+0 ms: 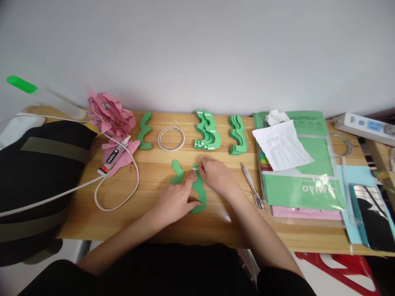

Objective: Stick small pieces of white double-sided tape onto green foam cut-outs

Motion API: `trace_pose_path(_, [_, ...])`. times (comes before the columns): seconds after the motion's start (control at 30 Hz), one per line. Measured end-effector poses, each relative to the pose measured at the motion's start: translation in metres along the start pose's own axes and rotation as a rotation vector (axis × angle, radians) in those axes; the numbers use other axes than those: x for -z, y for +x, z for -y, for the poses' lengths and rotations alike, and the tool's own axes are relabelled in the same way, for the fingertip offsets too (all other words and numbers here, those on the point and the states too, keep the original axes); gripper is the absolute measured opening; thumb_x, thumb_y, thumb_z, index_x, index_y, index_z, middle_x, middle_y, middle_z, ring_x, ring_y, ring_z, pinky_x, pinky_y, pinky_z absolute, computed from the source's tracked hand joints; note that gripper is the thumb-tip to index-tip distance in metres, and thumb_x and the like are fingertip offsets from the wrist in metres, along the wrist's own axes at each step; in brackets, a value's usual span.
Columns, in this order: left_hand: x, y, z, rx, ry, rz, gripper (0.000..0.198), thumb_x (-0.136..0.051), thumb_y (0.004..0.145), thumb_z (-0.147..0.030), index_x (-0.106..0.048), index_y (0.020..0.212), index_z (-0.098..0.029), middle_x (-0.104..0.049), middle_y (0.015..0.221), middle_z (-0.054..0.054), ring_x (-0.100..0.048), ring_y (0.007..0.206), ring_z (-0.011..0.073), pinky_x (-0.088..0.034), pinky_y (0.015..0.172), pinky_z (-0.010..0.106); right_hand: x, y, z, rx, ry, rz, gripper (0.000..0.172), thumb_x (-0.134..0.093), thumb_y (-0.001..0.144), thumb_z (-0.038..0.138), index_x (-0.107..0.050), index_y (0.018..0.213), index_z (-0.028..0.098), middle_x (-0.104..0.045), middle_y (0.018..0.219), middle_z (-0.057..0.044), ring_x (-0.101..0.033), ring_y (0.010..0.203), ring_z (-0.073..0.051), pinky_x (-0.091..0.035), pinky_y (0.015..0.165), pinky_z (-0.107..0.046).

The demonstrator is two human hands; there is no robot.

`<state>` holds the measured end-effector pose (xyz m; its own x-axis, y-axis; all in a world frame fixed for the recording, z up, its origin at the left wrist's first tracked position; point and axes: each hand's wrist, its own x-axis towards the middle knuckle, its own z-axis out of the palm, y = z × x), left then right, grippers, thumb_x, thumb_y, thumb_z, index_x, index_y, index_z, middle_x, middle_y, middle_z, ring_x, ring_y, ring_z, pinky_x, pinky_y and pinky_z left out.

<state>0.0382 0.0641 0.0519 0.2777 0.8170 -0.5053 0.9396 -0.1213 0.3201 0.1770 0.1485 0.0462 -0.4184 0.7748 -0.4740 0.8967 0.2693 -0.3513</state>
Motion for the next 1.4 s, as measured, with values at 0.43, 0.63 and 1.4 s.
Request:
trace_pose_path(0.43, [0.010, 0.007, -0.007, 0.009, 0.086, 0.058, 0.092, -0.067, 0.082, -0.045, -0.021, 0.150, -0.003, -0.074, 0.089, 0.018, -0.072, 0.086, 0.0328, -0.053, 0.068, 0.035, 0.000, 0.005, -0.003, -0.094, 0.089, -0.031, 0.024, -0.057, 0.087, 0.031, -0.057, 0.066, 0.021, -0.066, 0.058, -0.004, -0.063, 0.061, -0.019, -0.038, 0.056, -0.027])
trace_pose_path(0.63, [0.011, 0.007, -0.009, 0.033, 0.025, 0.033, 0.095, -0.074, 0.077, -0.041, -0.025, 0.149, -0.005, -0.074, 0.092, 0.019, -0.071, 0.091, 0.0352, -0.054, 0.073, 0.039, 0.006, 0.004, -0.011, -0.245, 0.382, 0.046, 0.044, -0.064, 0.082, 0.039, -0.044, 0.046, 0.022, -0.055, 0.038, 0.000, -0.052, 0.037, -0.012, -0.037, 0.045, -0.024])
trace_pose_path(1.4, [0.010, -0.041, 0.004, 0.058, -1.983, -0.056, 0.032, -0.033, 0.098, -0.026, -0.049, 0.121, -0.012, -0.068, 0.107, 0.014, -0.071, 0.082, 0.0185, -0.055, 0.059, 0.025, -0.049, -0.111, 0.021, -0.083, 1.266, -0.298, 0.027, -0.067, 0.065, 0.039, -0.060, 0.082, 0.019, -0.062, 0.064, 0.002, -0.058, 0.045, -0.012, -0.045, 0.042, -0.024])
